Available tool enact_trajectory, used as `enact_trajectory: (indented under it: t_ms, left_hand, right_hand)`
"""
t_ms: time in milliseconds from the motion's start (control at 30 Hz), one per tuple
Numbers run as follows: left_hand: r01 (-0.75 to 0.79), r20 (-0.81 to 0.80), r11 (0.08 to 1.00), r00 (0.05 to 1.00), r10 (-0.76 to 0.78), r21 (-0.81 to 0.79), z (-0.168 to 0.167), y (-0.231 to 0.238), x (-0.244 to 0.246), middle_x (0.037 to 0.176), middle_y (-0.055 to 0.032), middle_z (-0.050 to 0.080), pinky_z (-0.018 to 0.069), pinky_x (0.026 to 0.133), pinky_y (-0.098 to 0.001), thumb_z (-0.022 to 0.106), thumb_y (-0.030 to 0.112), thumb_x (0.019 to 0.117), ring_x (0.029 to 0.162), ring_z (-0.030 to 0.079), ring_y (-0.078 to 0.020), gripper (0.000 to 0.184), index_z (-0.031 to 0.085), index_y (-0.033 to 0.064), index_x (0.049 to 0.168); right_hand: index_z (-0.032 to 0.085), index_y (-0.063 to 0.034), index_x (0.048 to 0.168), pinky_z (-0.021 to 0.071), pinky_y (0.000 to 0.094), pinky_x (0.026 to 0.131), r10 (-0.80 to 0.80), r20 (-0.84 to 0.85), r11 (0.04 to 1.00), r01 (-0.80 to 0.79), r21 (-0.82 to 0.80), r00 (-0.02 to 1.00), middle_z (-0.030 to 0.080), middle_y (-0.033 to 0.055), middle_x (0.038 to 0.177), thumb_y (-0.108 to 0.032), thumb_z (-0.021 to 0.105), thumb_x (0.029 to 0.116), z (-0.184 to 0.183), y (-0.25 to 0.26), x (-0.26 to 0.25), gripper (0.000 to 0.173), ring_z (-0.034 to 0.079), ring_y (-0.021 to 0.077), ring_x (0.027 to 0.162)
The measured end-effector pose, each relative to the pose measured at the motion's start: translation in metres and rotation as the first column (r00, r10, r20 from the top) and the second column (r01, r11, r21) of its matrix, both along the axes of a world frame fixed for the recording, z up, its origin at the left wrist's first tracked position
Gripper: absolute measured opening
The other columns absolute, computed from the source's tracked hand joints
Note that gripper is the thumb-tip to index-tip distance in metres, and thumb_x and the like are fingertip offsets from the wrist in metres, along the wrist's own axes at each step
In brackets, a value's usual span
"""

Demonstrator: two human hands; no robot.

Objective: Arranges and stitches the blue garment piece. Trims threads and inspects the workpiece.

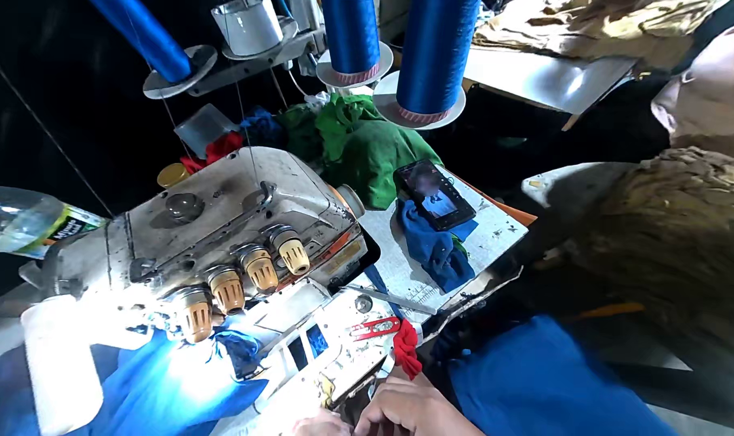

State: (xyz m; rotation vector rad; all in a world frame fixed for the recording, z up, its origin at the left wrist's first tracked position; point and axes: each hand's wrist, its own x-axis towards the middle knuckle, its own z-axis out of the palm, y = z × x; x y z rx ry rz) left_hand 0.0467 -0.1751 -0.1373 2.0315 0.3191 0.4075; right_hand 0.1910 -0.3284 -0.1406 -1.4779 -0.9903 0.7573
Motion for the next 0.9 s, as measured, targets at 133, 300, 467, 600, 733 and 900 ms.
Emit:
enact_trajectory:
  t_ms: [133,300,467,600,733,900]
  left_hand:
    - [-0.054,-0.038,0.999,0.998,0.054,-0.006,0.003,-0.002,0.003,0.103,-0.0108,0.073,0.0580,0.088,-0.0236,0.070,0.009,0.0943,0.098,0.070,-0.0061,0.019,0.064,-0.0073,0.102]
    - [-0.140,-0.088,0.925,0.989,0.115,-0.352,0.003,-0.010,0.009,0.106,-0.0009,0.073,0.0602,0.084,-0.0255,0.069,0.012,0.0954,0.094,0.070,-0.0070,0.021,0.070,0.0018,0.114]
    - [-0.278,-0.088,0.864,0.960,0.266,-0.420,-0.002,-0.016,0.012,0.096,-0.0030,0.075,0.0591,0.080,-0.0225,0.070,0.009,0.0934,0.087,0.070,-0.0070,0.012,0.076,0.0038,0.101]
    - [-0.240,-0.052,0.862,0.969,0.243,-0.446,-0.003,-0.016,0.013,0.097,-0.0032,0.075,0.0586,0.078,-0.0215,0.071,0.013,0.0934,0.087,0.070,-0.0069,0.014,0.074,0.0036,0.103]
    - [-0.260,-0.062,0.865,0.964,0.259,-0.429,0.000,-0.017,0.015,0.096,-0.0037,0.075,0.0590,0.077,-0.0215,0.071,0.013,0.0927,0.086,0.070,-0.0077,0.014,0.076,0.0040,0.103]
    - [-0.278,-0.097,0.801,0.958,0.269,-0.530,0.001,-0.013,0.016,0.091,-0.0017,0.074,0.0586,0.072,-0.0207,0.071,0.012,0.0927,0.079,0.069,-0.0056,0.008,0.075,0.0060,0.096]
  right_hand:
    - [0.074,0.0011,0.099,0.0560,0.0279,0.080,-0.065,-0.049,0.998,0.064,-0.027,0.997,0.072,0.0109,0.093,-0.013,0.065,0.0990,-0.003,0.002,0.000,0.017,0.068,0.0140,0.087]
    - [0.075,-0.0113,0.101,0.0568,0.0179,0.068,-0.175,-0.199,0.984,0.165,-0.065,0.964,0.072,-0.0056,0.089,-0.027,0.064,0.1011,-0.017,0.003,-0.001,0.019,0.066,-0.0006,0.078]
    - [0.077,-0.0109,0.101,0.0555,0.0143,0.068,-0.221,-0.187,0.974,0.226,0.005,0.957,0.073,-0.0048,0.089,-0.026,0.065,0.1009,-0.020,0.007,-0.006,0.019,0.066,-0.0003,0.077]
    - [0.077,-0.0131,0.100,0.0535,0.0128,0.066,-0.240,-0.171,0.970,0.242,-0.008,0.956,0.072,-0.0059,0.088,-0.027,0.065,0.1007,-0.017,0.007,-0.008,0.018,0.065,-0.0010,0.075]
    - [0.077,-0.0126,0.100,0.0553,0.0142,0.067,-0.248,-0.157,0.967,0.253,0.016,0.956,0.073,-0.0049,0.089,-0.028,0.066,0.1002,-0.017,0.008,-0.008,0.019,0.066,0.0009,0.077]
    - [0.076,-0.0134,0.100,0.0501,0.0119,0.062,-0.219,-0.189,0.974,0.224,0.008,0.957,0.070,-0.0066,0.085,-0.028,0.059,0.1041,-0.016,0.007,-0.008,0.023,0.061,-0.0017,0.071]
